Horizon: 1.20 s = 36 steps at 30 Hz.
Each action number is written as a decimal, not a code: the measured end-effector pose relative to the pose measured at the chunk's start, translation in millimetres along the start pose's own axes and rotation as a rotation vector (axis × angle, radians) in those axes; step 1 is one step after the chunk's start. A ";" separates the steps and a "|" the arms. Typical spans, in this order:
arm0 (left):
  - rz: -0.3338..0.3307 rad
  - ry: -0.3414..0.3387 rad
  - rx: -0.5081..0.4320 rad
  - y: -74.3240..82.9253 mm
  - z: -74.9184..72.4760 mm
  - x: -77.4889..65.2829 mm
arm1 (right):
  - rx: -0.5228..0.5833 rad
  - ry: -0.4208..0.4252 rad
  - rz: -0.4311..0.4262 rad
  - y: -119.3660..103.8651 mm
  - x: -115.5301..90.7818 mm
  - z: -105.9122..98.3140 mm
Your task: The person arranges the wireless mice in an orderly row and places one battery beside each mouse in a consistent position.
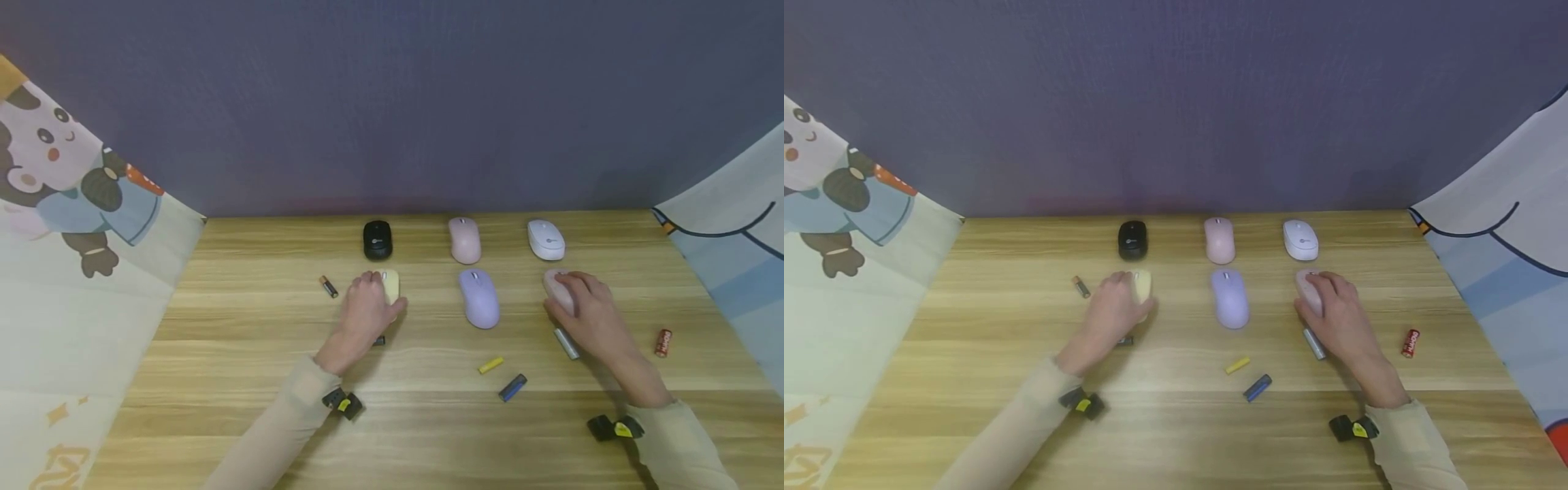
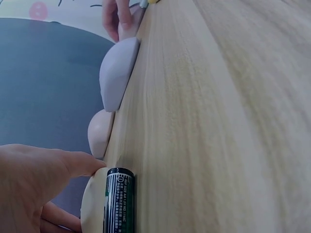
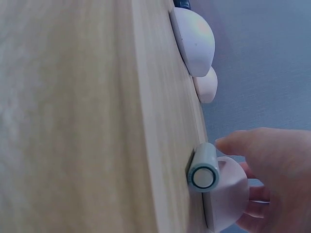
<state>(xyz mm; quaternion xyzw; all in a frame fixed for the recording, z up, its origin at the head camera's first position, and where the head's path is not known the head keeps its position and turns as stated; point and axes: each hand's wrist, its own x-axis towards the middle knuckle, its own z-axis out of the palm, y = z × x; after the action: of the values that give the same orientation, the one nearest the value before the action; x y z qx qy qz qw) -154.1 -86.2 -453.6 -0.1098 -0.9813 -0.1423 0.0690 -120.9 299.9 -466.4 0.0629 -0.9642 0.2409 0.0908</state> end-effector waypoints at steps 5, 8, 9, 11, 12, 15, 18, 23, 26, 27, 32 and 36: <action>0.021 0.031 -0.001 -2.4 1.1 -0.1 | 0.005 -0.006 0.006 -0.1 1.0 -0.2; 0.036 0.039 0.005 -4.5 1.2 -0.5 | 0.009 -0.011 0.003 -0.1 1.9 -0.7; 0.037 0.034 0.008 -5.3 1.0 -0.4 | 0.011 -0.013 0.002 -0.1 2.1 -1.0; 0.033 0.013 0.006 -7.1 0.1 -0.3 | 0.015 -0.016 -0.001 0.1 2.4 -1.7; 0.031 -0.001 -0.001 -8.2 -0.4 0.0 | 0.015 -0.019 0.000 0.3 2.4 -2.1; 0.040 -0.035 -0.056 -11.9 -1.6 1.0 | 0.018 -0.027 0.007 0.9 2.0 -3.5; 0.090 -0.046 -0.120 -15.8 -2.9 1.0 | 0.014 -0.027 0.007 1.0 1.2 -4.8; 0.189 -0.052 -0.147 -23.8 -4.0 -2.0 | 0.003 -0.021 -0.004 -1.1 -0.7 -6.0; 0.237 -0.069 -0.167 -28.9 -4.2 -3.9 | -0.002 -0.020 -0.006 -3.8 -2.1 -6.6; 0.255 -0.071 -0.173 -30.6 -4.3 -4.6 | -0.008 -0.021 -0.007 -4.8 -2.6 -6.7; 0.312 -0.092 -0.180 -36.2 -4.6 -7.3 | -0.008 0.001 -0.045 -9.4 -5.8 -6.4; 0.302 -0.105 -0.180 -37.9 -4.4 -8.3 | 0.014 0.029 -0.136 -15.9 -8.0 -5.2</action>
<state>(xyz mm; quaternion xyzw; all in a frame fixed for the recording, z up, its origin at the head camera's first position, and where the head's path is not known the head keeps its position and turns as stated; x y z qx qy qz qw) -154.5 -124.6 -460.9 -0.2689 -0.9392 -0.2118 0.0283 -109.8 289.1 -456.3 0.1252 -0.9547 0.2416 0.1207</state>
